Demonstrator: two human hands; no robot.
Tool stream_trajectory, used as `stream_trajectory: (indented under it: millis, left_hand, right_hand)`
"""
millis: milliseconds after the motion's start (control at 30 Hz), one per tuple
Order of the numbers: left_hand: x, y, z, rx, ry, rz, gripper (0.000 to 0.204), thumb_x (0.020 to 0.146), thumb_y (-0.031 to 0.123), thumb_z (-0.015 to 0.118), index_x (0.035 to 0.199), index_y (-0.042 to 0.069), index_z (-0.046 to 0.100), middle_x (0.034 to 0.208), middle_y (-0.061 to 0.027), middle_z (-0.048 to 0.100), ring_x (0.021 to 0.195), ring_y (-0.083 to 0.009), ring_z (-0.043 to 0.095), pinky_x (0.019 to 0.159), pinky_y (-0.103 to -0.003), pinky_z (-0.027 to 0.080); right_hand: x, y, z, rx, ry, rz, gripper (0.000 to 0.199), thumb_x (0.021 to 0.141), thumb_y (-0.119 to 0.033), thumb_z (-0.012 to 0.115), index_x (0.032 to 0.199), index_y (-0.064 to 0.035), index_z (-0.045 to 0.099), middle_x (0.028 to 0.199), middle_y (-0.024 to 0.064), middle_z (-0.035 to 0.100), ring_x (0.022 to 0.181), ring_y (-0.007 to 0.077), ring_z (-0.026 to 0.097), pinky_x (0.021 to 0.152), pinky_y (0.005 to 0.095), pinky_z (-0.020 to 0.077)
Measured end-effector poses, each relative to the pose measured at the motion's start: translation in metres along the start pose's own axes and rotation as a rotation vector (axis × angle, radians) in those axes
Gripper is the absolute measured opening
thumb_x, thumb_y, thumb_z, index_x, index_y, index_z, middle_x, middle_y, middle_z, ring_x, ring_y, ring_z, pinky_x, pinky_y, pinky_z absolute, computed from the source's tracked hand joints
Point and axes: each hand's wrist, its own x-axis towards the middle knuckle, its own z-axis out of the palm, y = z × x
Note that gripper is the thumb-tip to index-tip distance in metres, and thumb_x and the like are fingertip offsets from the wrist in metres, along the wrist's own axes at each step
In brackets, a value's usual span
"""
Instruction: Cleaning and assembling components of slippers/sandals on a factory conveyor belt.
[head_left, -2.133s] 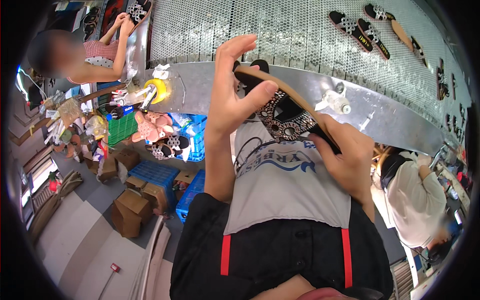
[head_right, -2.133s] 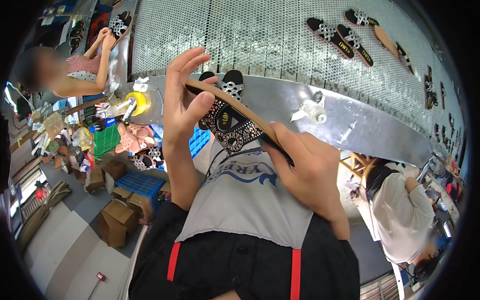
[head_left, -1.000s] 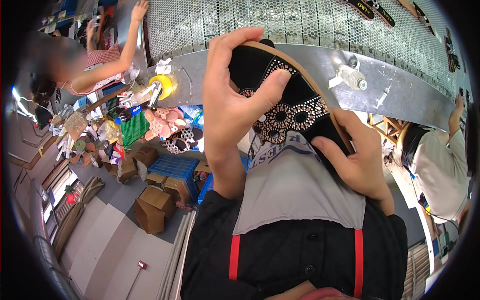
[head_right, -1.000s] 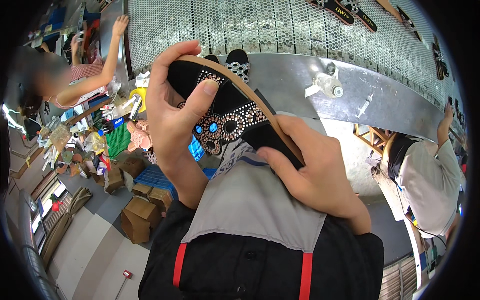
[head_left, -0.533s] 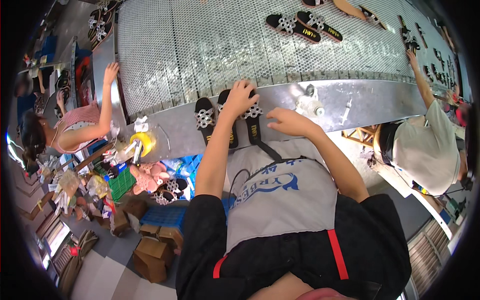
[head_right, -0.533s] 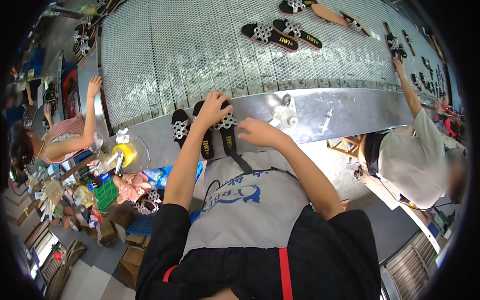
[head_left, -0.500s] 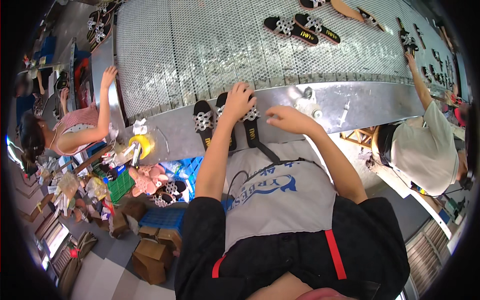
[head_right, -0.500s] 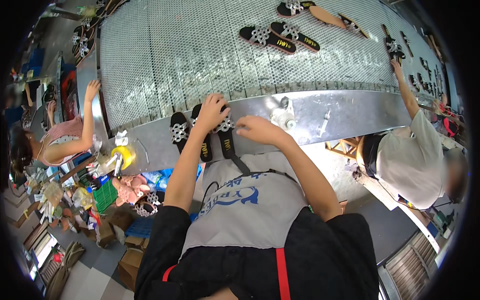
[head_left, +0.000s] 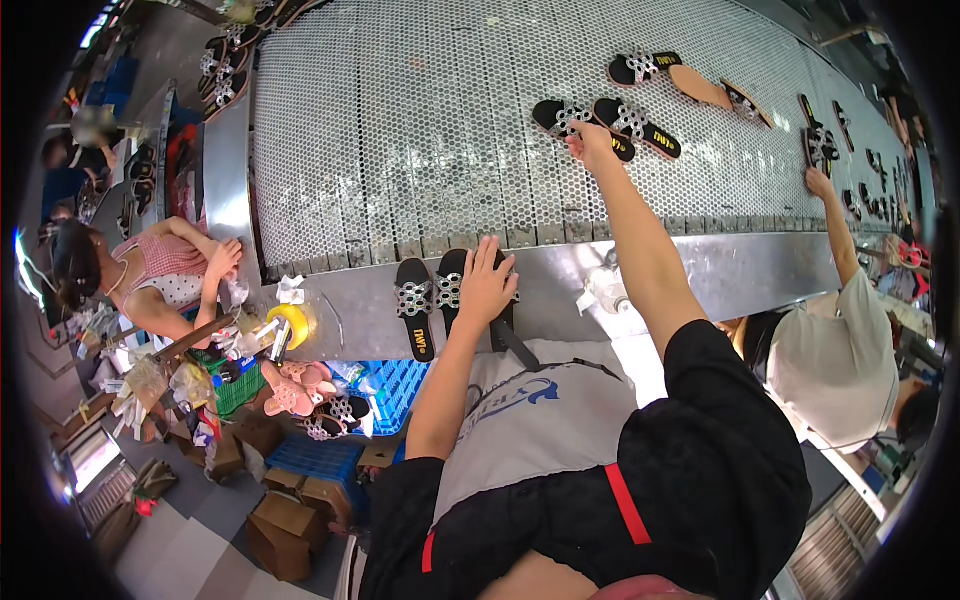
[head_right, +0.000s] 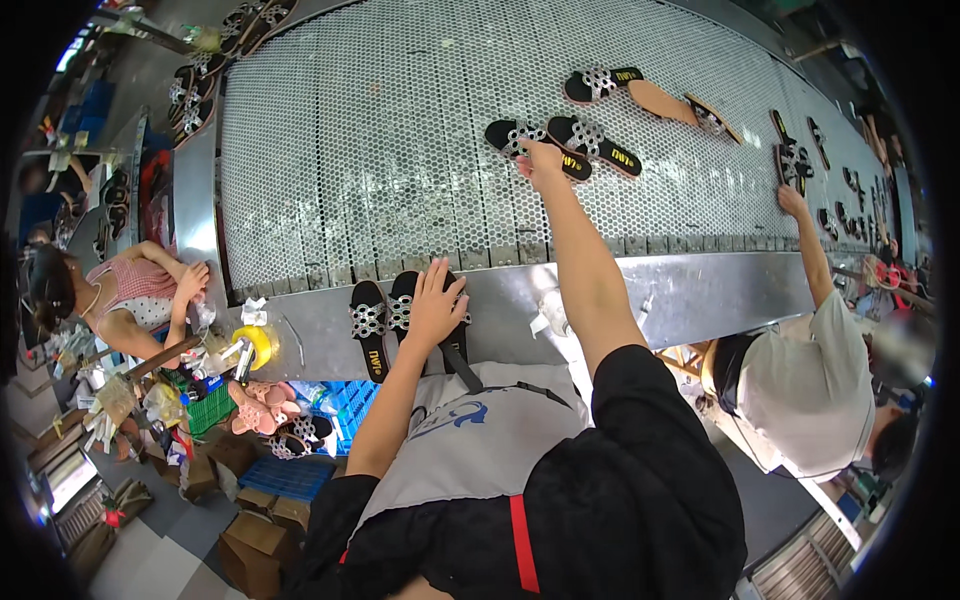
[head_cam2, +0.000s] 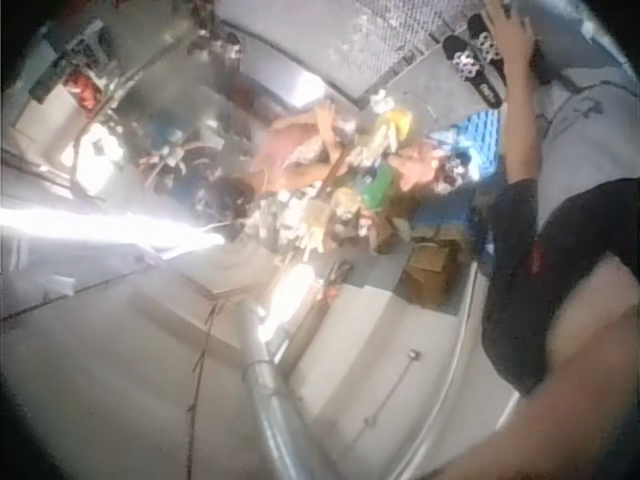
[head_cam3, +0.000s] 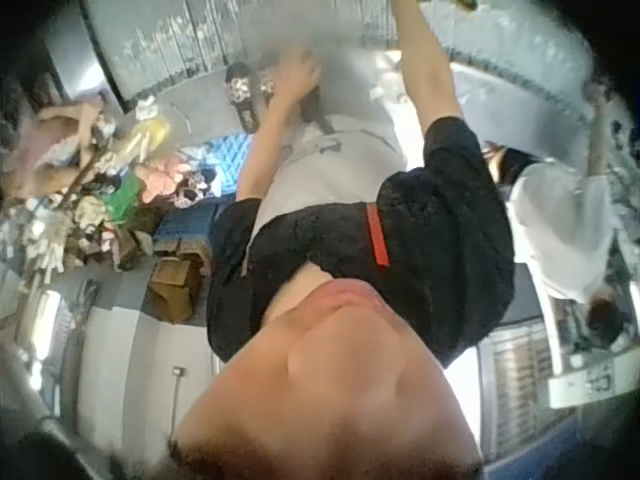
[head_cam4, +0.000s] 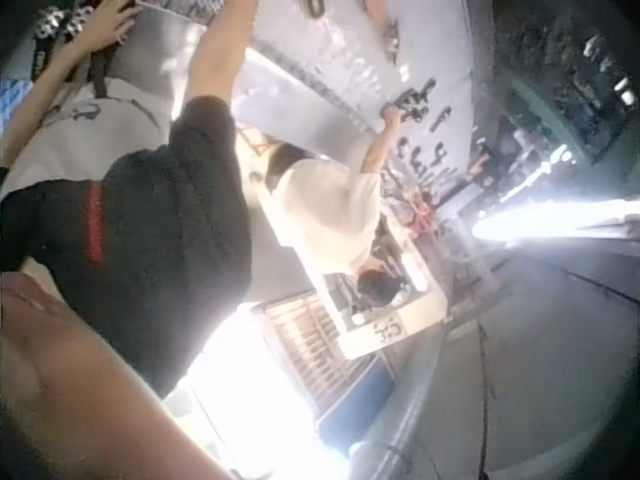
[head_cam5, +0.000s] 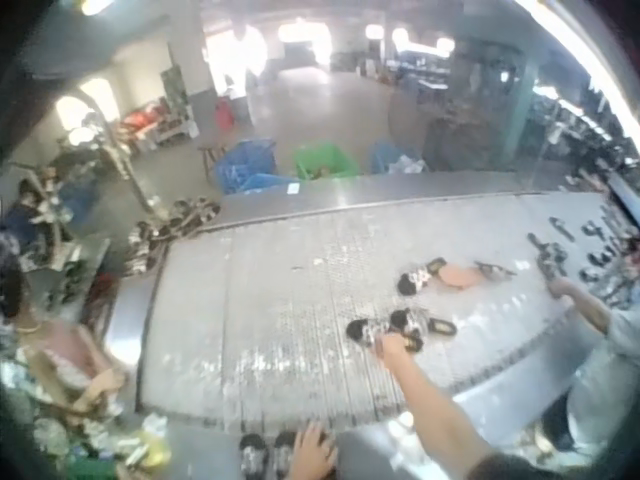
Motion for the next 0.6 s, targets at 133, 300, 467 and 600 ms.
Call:
stream_trajectory:
  millis: [133,300,467,600]
  left_hand:
    - [0.003,0.0,-0.012,-0.029,-0.042,-0.071,0.035,0.095,0.031,0.064,0.124,0.012,0.071,0.157,-0.0184,0.045,0.148,-0.0362,0.037,0.122,-0.055,0.028]
    - [0.004,0.024,-0.033,-0.137,0.06,-0.118,0.028,0.094,0.024,0.066,0.114,0.005,0.07,0.14,-0.0184,0.058,0.145,-0.0378,0.042,0.118,-0.054,0.033]
    - [-0.002,0.044,-0.067,-0.371,0.154,-0.132,0.023,0.093,0.017,0.066,0.113,0.005,0.069,0.133,-0.0177,0.061,0.139,-0.0379,0.047,0.115,-0.047,0.038]
    - [-0.013,0.043,-0.12,-0.627,0.363,-0.42,0.045,0.095,0.02,0.068,0.134,0.0,0.059,0.142,-0.0195,0.056,0.14,-0.0359,0.048,0.114,-0.044,0.04]
  right_hand:
    - [0.013,0.01,0.018,0.029,-0.17,0.137,0.029,0.092,-0.027,0.079,0.074,-0.0094,0.065,0.063,-0.0027,0.059,0.053,0.0071,0.053,0.044,0.0244,0.0408]
    - [0.002,0.009,0.038,0.044,-0.137,0.281,0.03,0.093,-0.031,0.079,0.077,-0.0116,0.063,0.067,-0.0044,0.058,0.056,0.0069,0.05,0.045,0.0227,0.0371]
    - [-0.006,0.005,0.054,0.209,-0.288,0.257,0.023,0.094,-0.024,0.077,0.083,-0.0113,0.062,0.065,-0.0051,0.052,0.057,0.0071,0.049,0.047,0.0206,0.0375]
    - [-0.116,-0.004,0.092,0.211,-0.367,0.001,0.019,0.09,-0.015,0.073,0.08,-0.0081,0.058,0.063,-0.0012,0.055,0.055,0.0101,0.052,0.048,0.0271,0.0398]
